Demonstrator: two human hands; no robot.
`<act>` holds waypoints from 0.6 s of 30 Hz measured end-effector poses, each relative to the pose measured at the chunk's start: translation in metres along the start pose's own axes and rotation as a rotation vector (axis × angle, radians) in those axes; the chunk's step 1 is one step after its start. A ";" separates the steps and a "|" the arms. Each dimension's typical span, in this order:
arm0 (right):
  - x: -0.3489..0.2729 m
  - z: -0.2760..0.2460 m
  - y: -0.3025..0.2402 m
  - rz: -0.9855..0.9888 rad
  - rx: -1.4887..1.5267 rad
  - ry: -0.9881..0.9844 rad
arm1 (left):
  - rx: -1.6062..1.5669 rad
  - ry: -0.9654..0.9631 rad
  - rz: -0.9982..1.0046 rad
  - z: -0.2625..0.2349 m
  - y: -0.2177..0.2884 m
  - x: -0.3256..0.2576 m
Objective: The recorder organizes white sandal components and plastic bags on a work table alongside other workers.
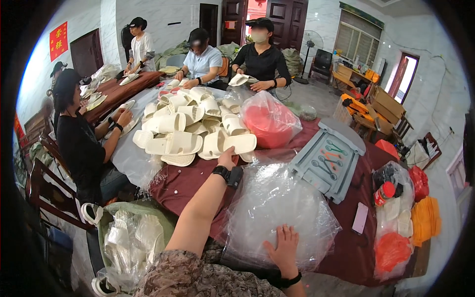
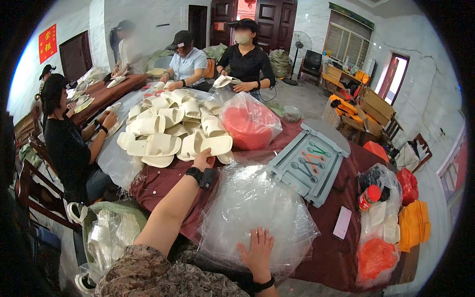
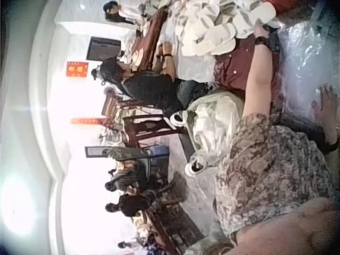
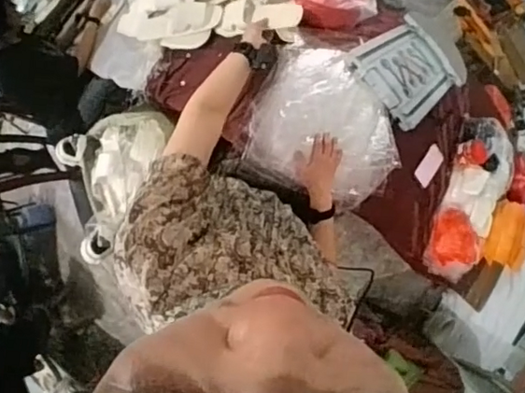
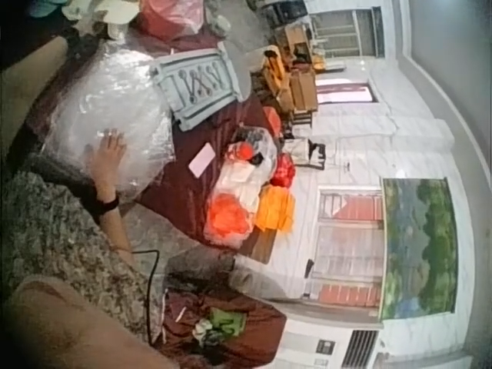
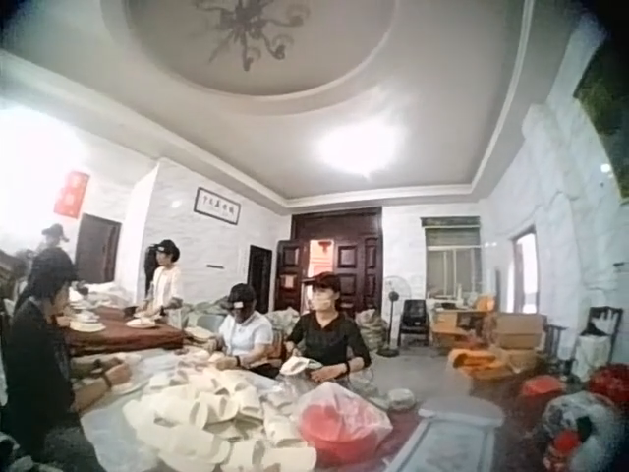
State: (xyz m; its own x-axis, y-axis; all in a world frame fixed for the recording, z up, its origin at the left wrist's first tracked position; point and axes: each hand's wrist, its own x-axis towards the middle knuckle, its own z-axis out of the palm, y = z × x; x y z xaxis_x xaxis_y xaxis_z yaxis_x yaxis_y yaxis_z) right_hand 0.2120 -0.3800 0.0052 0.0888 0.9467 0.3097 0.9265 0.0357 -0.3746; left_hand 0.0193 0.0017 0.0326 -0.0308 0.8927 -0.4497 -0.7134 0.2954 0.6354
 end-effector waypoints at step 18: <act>0.001 -0.002 -0.004 0.007 0.006 0.026 | 0.212 -0.685 0.362 0.100 0.096 -0.230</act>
State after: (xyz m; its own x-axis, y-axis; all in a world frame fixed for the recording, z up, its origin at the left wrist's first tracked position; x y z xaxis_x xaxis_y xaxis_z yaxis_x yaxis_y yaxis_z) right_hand 0.2095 -0.3794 0.0084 0.1050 0.9384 0.3291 0.9236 0.0307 -0.3822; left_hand 0.0277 -0.1414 0.2594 0.2510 0.9354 0.2491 -0.5908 -0.0558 0.8049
